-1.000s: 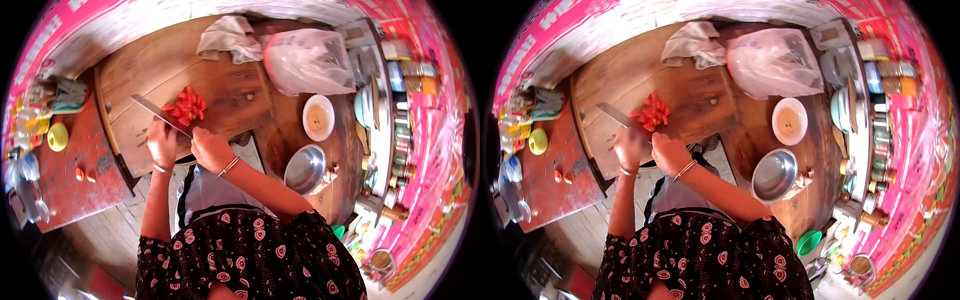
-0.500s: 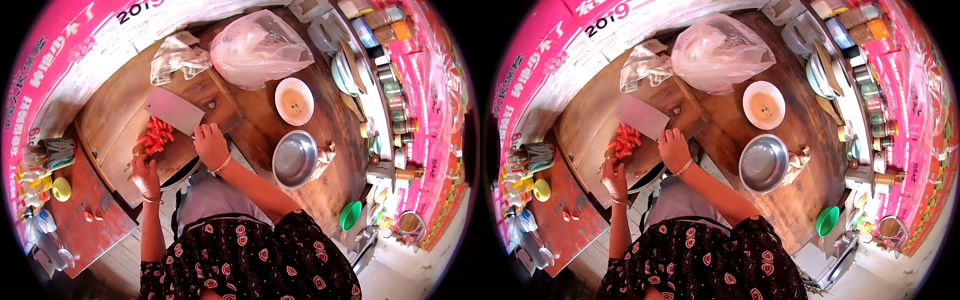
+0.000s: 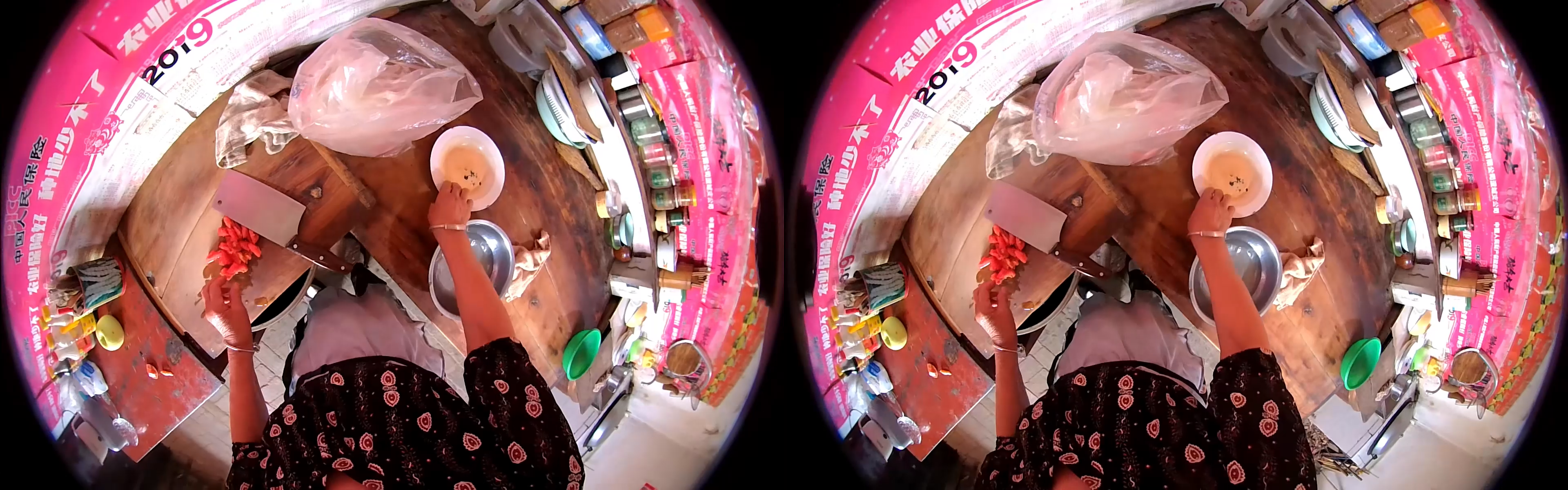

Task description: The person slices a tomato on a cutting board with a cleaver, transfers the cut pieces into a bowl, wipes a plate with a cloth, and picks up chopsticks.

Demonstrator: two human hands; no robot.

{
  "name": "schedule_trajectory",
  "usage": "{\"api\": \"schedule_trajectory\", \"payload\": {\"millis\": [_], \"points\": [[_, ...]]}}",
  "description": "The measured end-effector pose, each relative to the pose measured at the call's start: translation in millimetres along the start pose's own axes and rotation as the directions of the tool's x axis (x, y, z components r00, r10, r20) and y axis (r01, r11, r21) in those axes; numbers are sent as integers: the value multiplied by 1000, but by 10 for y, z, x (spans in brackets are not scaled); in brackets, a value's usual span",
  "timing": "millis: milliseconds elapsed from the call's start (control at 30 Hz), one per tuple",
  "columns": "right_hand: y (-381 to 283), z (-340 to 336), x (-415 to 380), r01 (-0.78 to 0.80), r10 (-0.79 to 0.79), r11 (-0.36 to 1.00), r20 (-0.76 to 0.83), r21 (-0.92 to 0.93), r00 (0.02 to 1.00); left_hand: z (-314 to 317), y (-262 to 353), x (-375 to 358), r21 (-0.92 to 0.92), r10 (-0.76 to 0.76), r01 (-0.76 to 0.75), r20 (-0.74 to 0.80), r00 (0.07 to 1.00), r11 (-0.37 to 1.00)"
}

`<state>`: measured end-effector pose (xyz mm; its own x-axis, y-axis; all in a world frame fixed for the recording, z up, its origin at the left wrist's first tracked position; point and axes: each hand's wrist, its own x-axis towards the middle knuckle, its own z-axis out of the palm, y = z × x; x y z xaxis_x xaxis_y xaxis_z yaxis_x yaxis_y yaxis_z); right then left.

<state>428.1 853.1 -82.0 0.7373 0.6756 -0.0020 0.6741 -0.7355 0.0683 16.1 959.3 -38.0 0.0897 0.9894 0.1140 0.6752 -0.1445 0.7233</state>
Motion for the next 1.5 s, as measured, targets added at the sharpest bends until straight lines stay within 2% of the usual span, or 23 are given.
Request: {"api": "schedule_trajectory", "payload": {"millis": [33, 133, 267, 367, 400, 433, 467, 533, 600, 667, 733, 767, 867, 900, 967, 1067, 1100, 1200, 1233, 1367, 1467, 1500], "points": [[46, 68, 76, -12, 13, 1000, 63, -19, 998, 0, 36, 7, 2, -5, 5, -9, 1000, 1000], [91, 167, 265, 81, -63, 984, 111, -158, 992, -11, 181, 18, 9, -19, 19, -38, 999, 1000], [80, -81, 250, 166, -173, 978, -39, -129, 984, -28, 440, -4, 38, -36, 40, -104, 994, 999], [201, -321, 158, 251, -259, 966, -186, -70, 948, 1, 741, -43, -56, -48, 46, -43, 998, 997], [207, -409, 83, 295, -299, 954, -194, -50, 934, 51, 906, -60, -186, -75, 78, 22, 997, 979], [197, -504, -13, 339, -338, 940, -203, -28, 919, 113, 946, -102, -289, -84, 128, 160, 984, 949], [185, -614, -115, 378, -370, 926, -216, -8, 904, 182, 982, -127, -383, -68, 184, 296, 953, 905], [73, -896, -397, 505, -467, 861, -294, 65, 834, 326, 1238, -142, -512, -36, 379, 558, 829, 771], [-110, -1203, -726, 607, -549, 784, -310, 129, 776, 372, 1456, -157, -515, -17, 728, 811, 585, 452], [-292, -1467, -997, 688, -634, 701, -277, 187, 722, 429, 1482, -215, -498, 139, 831, 867, 479, 246], [-428, -1504, -1216, 791, -730, 574, -308, 210, 611, 380, 1490, -249, -506, 206, 857, 852, 481, 93], [-494, -1523, -1302, 835, -769, 505, -327, 218, 550, 308, 1518, -275, -512, 116, 859, 852, 510, -17], [-721, -1701, -1450, 836, -848, 406, -189, 370, 495, 93, 1309, -305, -621, 38, 783, 782, 622, -33], [-811, -1789, -1453, 816, -833, 387, -216, 429, 509, 6, 1260, -319, -621, -29, 780, 784, 621, -73], [-930, -1952, -1461, 760, -797, 364, -243, 538, 553, -129, 1119, -368, -674, -33, 737, 739, 673, -43], [-1307, -1922, -1360, 764, -748, 458, -267, 453, 607, -309, 1072, -437, -755, 8, 653, 654, 757, -54], [-1453, -1943, -1365, 768, -743, 447, -288, 459, 604, -376, 1063, -459, -784, 21, 617, 617, 787, -67], [-1821, -2013, -1438, 830, -747, 443, -372, 338, 550, -536, 929, -519, -777, 36, 627, 630, 776, 57], [-1909, -2032, -1485, 839, -757, 414, -379, 354, 533, -531, 858, -550, -788, 54, 612, 616, 786, 68], [-2086, -2097, -1660, 888, -848, 310, -324, 339, 419, -745, 885, -556, -841, 14, 541, 541, 841, -8], [-2102, -2145, -1711, 935, -938, 196, -222, 294, 267, -801, 737, -575, -846, 15, 533, 533, 846, -7], [-2109, -2217, -1744, 948, -916, 126, -332, 291, 224, -832, 698, -572, -851, 11, 524, 524, 852, -27]]}}
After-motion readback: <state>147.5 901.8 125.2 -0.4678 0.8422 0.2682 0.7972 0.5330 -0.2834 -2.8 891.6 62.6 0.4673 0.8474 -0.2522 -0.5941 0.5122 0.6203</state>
